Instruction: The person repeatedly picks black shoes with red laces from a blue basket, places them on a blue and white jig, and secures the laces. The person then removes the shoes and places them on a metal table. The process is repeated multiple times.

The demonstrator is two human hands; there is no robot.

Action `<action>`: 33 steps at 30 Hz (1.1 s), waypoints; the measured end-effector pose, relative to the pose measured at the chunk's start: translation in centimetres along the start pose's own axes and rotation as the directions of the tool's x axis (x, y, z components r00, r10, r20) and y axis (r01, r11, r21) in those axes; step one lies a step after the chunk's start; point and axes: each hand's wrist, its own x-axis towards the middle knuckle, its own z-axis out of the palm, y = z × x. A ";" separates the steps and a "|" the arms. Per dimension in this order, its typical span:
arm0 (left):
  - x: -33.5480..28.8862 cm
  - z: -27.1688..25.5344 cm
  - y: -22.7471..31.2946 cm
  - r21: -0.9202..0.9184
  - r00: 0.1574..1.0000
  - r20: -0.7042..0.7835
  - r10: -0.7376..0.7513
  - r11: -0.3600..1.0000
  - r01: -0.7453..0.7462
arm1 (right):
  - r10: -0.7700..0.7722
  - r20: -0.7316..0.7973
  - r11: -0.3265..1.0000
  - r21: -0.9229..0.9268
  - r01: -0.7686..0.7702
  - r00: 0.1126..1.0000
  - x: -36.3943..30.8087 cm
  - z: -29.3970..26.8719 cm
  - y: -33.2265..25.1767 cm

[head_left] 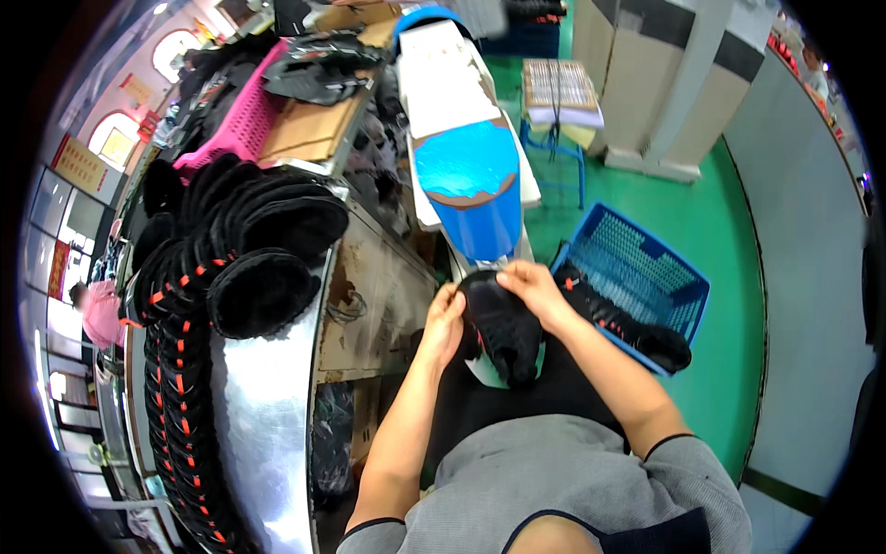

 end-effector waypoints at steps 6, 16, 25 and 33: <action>4.0 -3.5 -3.1 -0.069 0.999 -0.048 0.011 0.998 -0.015 | -0.058 -0.028 0.994 -0.090 0.055 0.998 3.4 -1.2 -0.1; 6.3 -2.0 -1.4 0.029 0.972 -0.228 0.061 0.998 -0.056 | 0.056 -0.050 0.974 0.224 -0.043 0.997 6.6 -3.1 0.5; 6.5 1.2 0.8 0.177 0.962 -0.273 0.025 0.984 0.024 | 0.141 -0.086 0.919 0.383 -0.099 0.986 8.0 -4.9 2.2; 2.9 -3.5 -3.1 -0.151 0.996 -0.093 -0.014 0.988 0.000 | -0.110 0.169 0.838 -0.515 0.183 0.980 4.7 -4.5 -1.1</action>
